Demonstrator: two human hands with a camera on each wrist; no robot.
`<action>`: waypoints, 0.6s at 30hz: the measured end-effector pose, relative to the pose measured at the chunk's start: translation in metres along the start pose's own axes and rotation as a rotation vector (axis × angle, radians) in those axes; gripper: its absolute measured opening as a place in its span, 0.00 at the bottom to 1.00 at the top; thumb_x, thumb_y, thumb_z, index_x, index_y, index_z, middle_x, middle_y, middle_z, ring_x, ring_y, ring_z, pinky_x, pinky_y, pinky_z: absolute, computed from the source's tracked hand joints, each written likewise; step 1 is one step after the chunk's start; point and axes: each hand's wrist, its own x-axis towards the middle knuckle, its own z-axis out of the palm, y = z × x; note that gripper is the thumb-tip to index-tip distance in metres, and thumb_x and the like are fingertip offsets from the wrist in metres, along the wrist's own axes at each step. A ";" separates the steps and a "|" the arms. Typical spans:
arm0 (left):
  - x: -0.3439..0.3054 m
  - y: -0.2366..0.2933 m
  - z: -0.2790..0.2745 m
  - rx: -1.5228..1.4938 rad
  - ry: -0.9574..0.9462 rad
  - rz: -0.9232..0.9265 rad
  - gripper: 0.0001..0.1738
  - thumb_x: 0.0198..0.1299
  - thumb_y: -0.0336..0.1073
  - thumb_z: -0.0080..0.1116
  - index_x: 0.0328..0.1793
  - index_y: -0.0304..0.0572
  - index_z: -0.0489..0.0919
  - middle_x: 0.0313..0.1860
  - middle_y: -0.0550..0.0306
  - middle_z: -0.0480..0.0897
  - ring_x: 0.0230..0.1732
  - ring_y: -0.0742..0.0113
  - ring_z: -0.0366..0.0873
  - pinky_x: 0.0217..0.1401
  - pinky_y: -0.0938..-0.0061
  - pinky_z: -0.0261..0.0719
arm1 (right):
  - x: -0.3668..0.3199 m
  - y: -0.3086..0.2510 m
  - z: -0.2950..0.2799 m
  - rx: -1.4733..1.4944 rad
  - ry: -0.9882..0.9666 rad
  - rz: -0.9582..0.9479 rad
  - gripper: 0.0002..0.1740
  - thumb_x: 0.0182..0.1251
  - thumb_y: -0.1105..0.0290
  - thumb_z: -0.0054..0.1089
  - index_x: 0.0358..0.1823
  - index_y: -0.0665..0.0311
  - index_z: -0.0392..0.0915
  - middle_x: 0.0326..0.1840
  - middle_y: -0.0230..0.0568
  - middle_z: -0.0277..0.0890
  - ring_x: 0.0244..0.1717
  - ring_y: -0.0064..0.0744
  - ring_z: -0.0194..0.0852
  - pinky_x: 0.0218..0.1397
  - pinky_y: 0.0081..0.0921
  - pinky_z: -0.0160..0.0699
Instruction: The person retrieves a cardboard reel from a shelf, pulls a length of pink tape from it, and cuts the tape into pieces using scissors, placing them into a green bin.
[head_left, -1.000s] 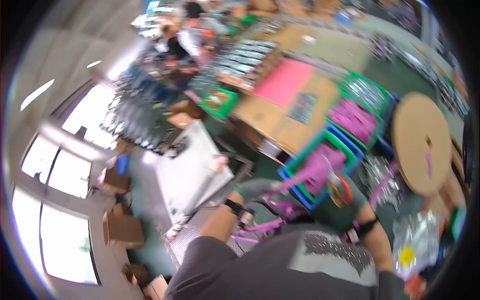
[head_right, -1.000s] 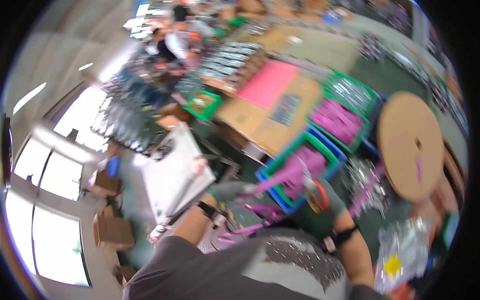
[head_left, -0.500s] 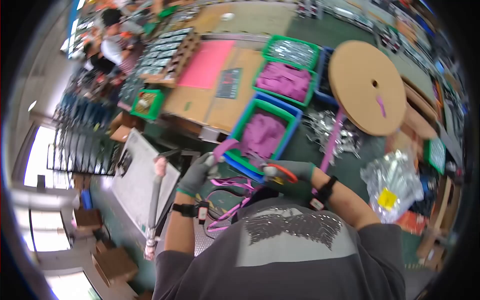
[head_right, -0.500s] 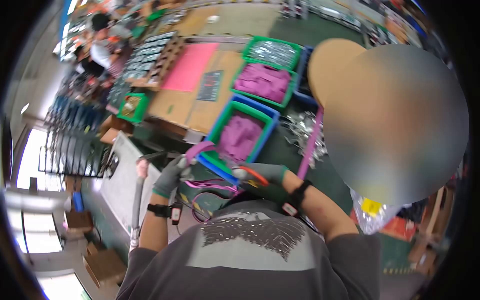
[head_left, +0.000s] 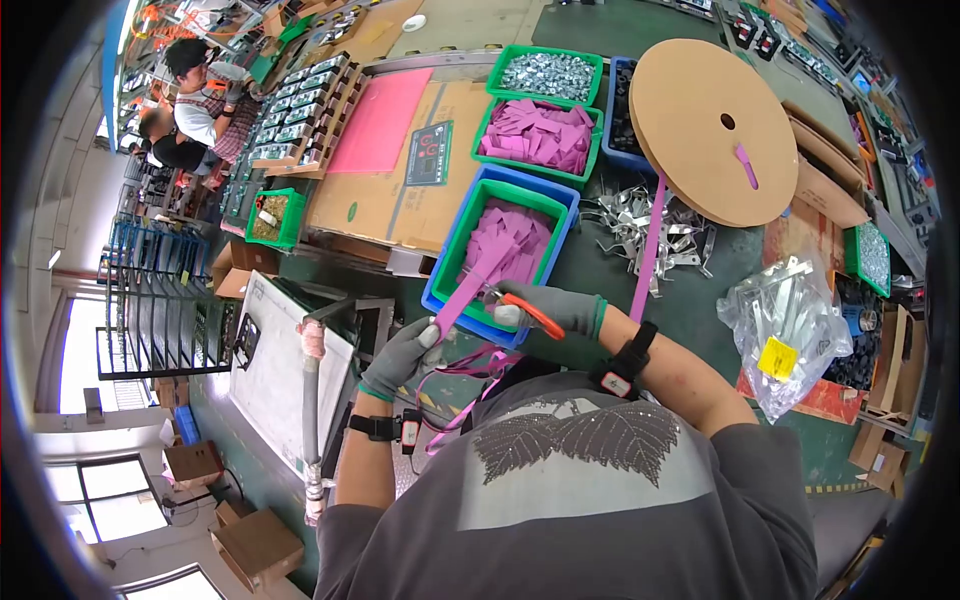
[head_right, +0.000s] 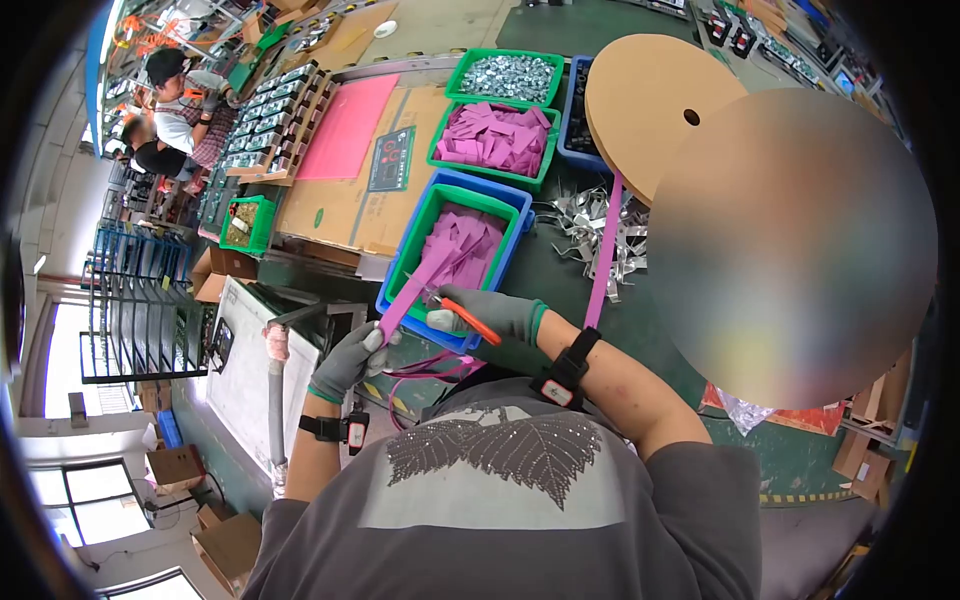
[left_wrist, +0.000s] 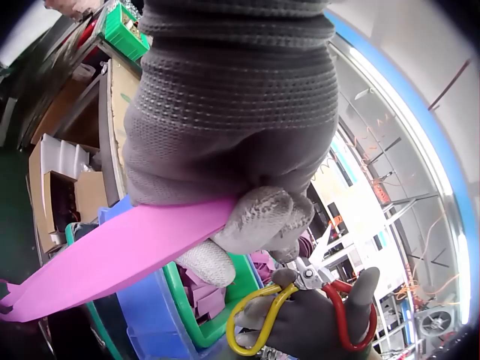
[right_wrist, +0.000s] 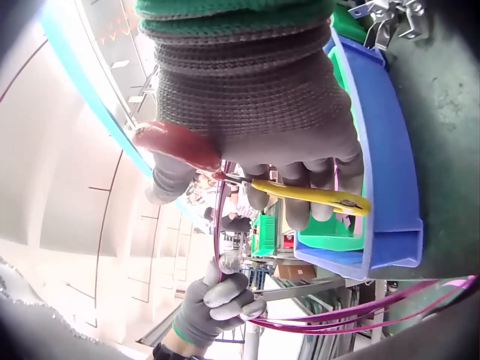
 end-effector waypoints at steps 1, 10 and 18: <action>0.000 0.000 -0.001 0.001 0.003 0.003 0.22 0.71 0.52 0.50 0.52 0.39 0.77 0.25 0.71 0.69 0.24 0.82 0.62 0.25 0.84 0.59 | -0.001 -0.004 -0.001 -0.042 0.020 -0.021 0.30 0.71 0.43 0.53 0.51 0.66 0.67 0.35 0.39 0.70 0.36 0.24 0.68 0.40 0.28 0.71; 0.006 -0.001 0.003 0.036 0.002 -0.011 0.22 0.72 0.52 0.49 0.52 0.38 0.77 0.25 0.71 0.69 0.24 0.82 0.62 0.25 0.84 0.59 | -0.004 0.002 -0.003 -0.064 0.071 -0.037 0.19 0.74 0.53 0.53 0.48 0.63 0.68 0.31 0.30 0.66 0.30 0.18 0.61 0.33 0.24 0.67; 0.010 0.001 0.001 0.006 0.040 -0.026 0.21 0.72 0.50 0.49 0.52 0.38 0.77 0.25 0.71 0.69 0.23 0.83 0.63 0.25 0.85 0.59 | -0.004 0.001 -0.006 -0.067 0.059 0.028 0.14 0.73 0.59 0.53 0.48 0.63 0.68 0.31 0.31 0.67 0.31 0.17 0.62 0.34 0.24 0.68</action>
